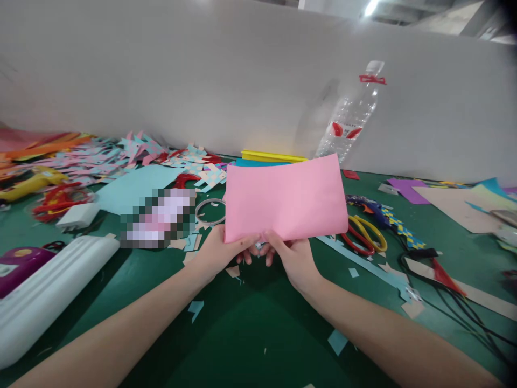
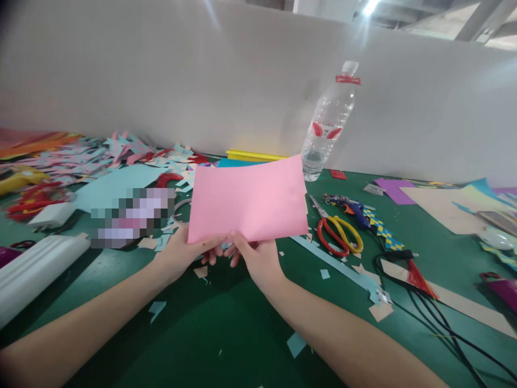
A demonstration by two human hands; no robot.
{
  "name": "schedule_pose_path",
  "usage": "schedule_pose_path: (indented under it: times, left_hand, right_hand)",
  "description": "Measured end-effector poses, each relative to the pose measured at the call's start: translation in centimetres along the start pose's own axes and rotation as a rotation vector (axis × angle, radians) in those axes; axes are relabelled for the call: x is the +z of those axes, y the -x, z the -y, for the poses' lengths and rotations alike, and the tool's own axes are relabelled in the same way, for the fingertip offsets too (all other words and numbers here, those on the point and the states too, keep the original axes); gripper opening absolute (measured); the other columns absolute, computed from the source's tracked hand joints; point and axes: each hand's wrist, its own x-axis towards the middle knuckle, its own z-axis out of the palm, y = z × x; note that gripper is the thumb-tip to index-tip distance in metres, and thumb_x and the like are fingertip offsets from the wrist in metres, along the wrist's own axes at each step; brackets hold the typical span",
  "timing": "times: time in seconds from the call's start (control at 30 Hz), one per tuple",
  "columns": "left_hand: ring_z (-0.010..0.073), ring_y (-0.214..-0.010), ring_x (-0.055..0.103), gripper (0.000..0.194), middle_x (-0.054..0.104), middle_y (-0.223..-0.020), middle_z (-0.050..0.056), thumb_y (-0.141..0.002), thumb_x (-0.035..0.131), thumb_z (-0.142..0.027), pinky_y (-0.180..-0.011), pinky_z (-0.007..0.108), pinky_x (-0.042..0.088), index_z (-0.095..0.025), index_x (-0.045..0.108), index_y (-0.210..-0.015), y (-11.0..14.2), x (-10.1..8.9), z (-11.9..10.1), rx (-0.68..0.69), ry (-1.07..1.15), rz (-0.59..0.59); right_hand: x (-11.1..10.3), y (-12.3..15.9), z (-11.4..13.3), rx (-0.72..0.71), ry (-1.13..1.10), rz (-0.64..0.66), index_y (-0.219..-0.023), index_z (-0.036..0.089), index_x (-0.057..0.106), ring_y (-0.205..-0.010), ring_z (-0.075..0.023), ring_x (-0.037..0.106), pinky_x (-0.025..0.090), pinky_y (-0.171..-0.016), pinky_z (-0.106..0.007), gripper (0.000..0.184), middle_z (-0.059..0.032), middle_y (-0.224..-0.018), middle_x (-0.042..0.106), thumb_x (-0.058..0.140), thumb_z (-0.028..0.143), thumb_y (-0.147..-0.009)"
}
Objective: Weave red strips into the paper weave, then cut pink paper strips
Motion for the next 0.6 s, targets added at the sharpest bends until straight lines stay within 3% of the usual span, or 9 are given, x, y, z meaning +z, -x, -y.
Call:
schedule_pose_path:
  times: [0.13,0.23,0.37,0.43,0.5,0.6]
  left_hand:
    - [0.0132,-0.05,0.057,0.027,0.066,-0.066,0.006,-0.075,0.067,-0.041,-0.046,0.023,0.041,-0.015,0.061,-0.074,0.0,-0.3,0.0,-0.034,0.059,0.001]
    - [0.0126,-0.048,0.055,0.028,0.064,-0.062,0.005,-0.076,0.067,-0.042,-0.046,0.023,0.04,-0.016,0.059,-0.07,0.1,-0.8,0.2,-0.031,0.048,-0.009]
    - [0.0111,-0.041,0.046,0.039,0.052,-0.049,0.0,-0.085,0.051,-0.047,-0.044,0.024,0.036,-0.018,0.054,-0.059,0.8,-1.5,0.0,-0.02,-0.033,-0.05]
    - [0.0099,-0.037,0.035,0.044,0.038,-0.041,-0.003,-0.086,0.048,-0.045,-0.042,0.024,0.031,-0.02,0.043,-0.049,1.6,-1.4,-0.9,0.123,-0.201,-0.177]
    - [0.0107,-0.038,0.032,0.042,0.036,-0.042,-0.002,-0.082,0.05,-0.041,-0.042,0.027,0.029,-0.022,0.039,-0.046,3.1,-0.9,-2.1,0.344,-0.388,-0.297]
    - [0.0165,-0.044,0.045,0.017,0.053,-0.05,0.001,-0.067,0.062,-0.036,-0.048,0.032,0.04,-0.026,0.055,-0.055,6.3,0.3,-3.5,0.534,-0.452,-0.246]
  right_hand:
    - [-0.1,0.0,0.1,0.001,0.032,-0.069,-0.06,0.017,0.062,-0.043,-0.0104,0.054,0.047,-0.05,-0.026,0.033,-0.0009,-0.055,0.062,0.058,0.04,-0.083]
    - [-0.4,-0.1,0.0,-0.008,0.063,-0.158,-0.05,0.017,0.054,-0.04,-0.0084,0.046,0.04,-0.046,-0.025,0.04,0.0021,-0.047,0.052,0.06,0.04,-0.082]
    - [-1.5,-0.3,0.1,-0.012,-0.015,-0.274,-0.049,0.018,0.049,-0.042,-0.0081,0.04,0.034,-0.046,-0.026,0.041,0.0034,-0.046,0.045,0.062,0.04,-0.081]
    - [-2.3,-0.3,0.3,0.0,-0.085,-0.321,-0.051,0.018,0.049,-0.042,-0.008,0.037,0.034,-0.047,-0.027,0.039,0.0048,-0.045,0.042,0.063,0.038,-0.081]
    - [-3.2,-0.2,0.5,0.011,-0.104,-0.352,-0.053,0.018,0.049,-0.042,-0.0079,0.035,0.033,-0.047,-0.027,0.035,0.0057,-0.045,0.04,0.065,0.036,-0.079]
    - [-4.2,-0.2,0.7,0.024,-0.074,-0.375,-0.055,0.018,0.051,-0.043,-0.0086,0.036,0.029,-0.046,-0.027,0.033,0.0051,-0.046,0.042,0.065,0.035,-0.079]
